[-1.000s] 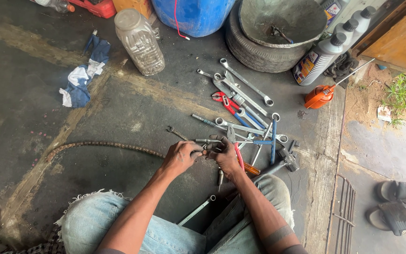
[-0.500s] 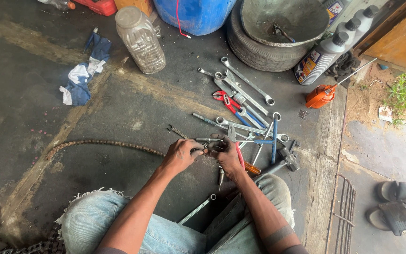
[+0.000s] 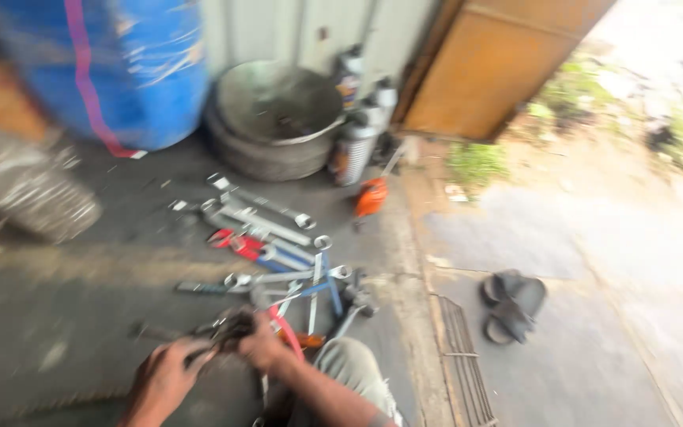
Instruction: The person sits on the workshop floor repairing a motorcycle drive chain. They hold the chain across their lap, fit a link component onto the chain end, use pliers to position parts, and strike the link with a hammer to seat it, repeating the fitting and hammering on the chain.
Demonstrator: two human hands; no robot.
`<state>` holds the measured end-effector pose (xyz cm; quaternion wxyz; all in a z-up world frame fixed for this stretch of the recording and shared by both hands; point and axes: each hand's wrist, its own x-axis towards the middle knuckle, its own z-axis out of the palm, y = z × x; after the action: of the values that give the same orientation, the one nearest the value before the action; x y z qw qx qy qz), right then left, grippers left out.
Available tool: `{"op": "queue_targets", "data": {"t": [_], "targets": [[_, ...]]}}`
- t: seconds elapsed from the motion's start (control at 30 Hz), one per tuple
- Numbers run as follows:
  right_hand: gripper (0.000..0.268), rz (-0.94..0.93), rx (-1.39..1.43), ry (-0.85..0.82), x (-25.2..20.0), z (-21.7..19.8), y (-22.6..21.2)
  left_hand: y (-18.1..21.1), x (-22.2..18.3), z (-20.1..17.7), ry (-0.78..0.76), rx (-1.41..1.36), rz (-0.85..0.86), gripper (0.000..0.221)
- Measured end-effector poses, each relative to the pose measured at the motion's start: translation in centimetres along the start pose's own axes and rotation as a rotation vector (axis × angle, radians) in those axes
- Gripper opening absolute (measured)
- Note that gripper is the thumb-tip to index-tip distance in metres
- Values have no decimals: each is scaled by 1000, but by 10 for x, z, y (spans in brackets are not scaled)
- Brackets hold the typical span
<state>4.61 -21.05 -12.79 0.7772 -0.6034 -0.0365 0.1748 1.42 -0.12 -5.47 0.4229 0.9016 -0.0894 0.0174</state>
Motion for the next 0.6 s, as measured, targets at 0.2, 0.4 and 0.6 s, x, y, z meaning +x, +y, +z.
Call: {"op": "queue_targets", "data": {"t": [0.2,0.4,0.6], "targets": [[50,137,8,68,-3,10,-31,-32,19,-25,32,-102,-198,26],[59,130,364,-114,31,-50,85,26,-26,-177,319,-1094,-34,10],[48,143,108,164,6,-1,-22,-5,-61,-205,550,-1375,103,19]]}}
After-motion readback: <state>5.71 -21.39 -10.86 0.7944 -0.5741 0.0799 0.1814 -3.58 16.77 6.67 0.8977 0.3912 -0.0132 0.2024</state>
